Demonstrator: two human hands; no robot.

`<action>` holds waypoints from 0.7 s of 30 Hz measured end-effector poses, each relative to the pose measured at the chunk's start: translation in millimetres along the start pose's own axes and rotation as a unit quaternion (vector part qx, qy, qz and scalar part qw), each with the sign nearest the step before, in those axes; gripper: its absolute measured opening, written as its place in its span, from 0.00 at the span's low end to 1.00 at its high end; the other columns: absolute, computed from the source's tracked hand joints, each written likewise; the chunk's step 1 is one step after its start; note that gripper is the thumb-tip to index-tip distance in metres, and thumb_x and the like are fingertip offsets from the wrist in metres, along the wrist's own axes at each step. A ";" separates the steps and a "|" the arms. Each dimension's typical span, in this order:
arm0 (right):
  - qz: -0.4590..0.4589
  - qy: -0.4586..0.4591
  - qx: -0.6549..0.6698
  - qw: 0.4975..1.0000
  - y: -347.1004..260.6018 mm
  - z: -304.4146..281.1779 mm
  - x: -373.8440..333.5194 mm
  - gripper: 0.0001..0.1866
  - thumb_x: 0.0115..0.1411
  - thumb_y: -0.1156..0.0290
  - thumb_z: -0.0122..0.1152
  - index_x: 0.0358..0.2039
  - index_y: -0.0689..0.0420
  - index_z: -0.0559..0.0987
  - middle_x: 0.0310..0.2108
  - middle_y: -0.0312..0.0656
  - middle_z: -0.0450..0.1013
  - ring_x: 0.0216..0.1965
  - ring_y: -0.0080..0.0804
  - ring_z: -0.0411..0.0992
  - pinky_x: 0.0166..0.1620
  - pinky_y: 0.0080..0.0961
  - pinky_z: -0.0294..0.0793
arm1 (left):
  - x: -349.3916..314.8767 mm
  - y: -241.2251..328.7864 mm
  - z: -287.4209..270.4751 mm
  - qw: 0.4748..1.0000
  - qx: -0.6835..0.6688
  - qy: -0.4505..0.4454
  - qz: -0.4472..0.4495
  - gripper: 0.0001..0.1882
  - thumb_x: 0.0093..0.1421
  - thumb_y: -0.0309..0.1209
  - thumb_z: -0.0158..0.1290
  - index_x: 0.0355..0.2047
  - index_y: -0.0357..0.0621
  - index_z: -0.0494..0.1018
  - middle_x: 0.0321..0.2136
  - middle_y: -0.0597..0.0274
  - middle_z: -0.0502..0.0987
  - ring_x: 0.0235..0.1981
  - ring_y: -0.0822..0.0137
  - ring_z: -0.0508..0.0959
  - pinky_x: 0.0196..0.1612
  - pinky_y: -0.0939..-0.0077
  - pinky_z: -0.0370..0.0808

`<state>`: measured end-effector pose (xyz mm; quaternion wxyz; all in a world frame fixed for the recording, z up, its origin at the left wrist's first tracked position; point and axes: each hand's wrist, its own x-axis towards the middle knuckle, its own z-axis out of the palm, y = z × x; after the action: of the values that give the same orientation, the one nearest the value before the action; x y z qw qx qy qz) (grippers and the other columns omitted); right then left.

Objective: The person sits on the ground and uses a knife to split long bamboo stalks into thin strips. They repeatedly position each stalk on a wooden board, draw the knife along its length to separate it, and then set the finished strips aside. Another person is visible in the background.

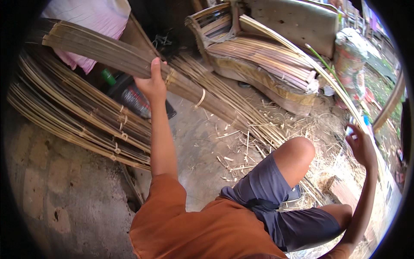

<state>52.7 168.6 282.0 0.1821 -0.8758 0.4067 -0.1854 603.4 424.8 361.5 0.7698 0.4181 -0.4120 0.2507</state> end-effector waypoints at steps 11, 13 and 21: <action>-0.176 0.042 0.075 0.981 -121.0 -14.0 1.7 0.22 0.62 0.71 0.62 0.57 0.59 0.74 0.35 0.48 0.76 0.33 0.37 0.74 0.41 0.31 0.73 | -26.6 -7.7 13.8 0.945 0.283 0.162 -0.016 0.38 0.60 0.35 0.59 0.62 0.30 0.52 0.53 0.31 0.69 0.54 0.38 0.72 0.57 0.53 0.68; -0.195 0.027 0.067 0.978 -111.9 -5.1 14.0 0.22 0.61 0.70 0.63 0.56 0.60 0.75 0.34 0.49 0.76 0.32 0.37 0.75 0.39 0.31 0.74 | -43.7 -18.9 5.1 0.944 0.283 0.168 -0.026 0.38 0.61 0.33 0.57 0.64 0.30 0.50 0.55 0.32 0.67 0.56 0.40 0.71 0.59 0.54 0.66; -0.272 0.059 0.131 0.952 -161.6 13.4 51.2 0.24 0.60 0.69 0.63 0.56 0.62 0.73 0.38 0.55 0.77 0.37 0.42 0.78 0.41 0.35 0.77 | -112.7 -44.1 45.0 0.975 0.207 0.086 -0.008 0.39 0.65 0.28 0.50 0.68 0.30 0.41 0.65 0.32 0.52 0.67 0.41 0.55 0.68 0.57 0.52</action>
<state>193.9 228.4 355.4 0.2140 -0.9092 0.1352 -0.3306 556.2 358.8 261.1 0.7013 0.5480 -0.2801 0.3598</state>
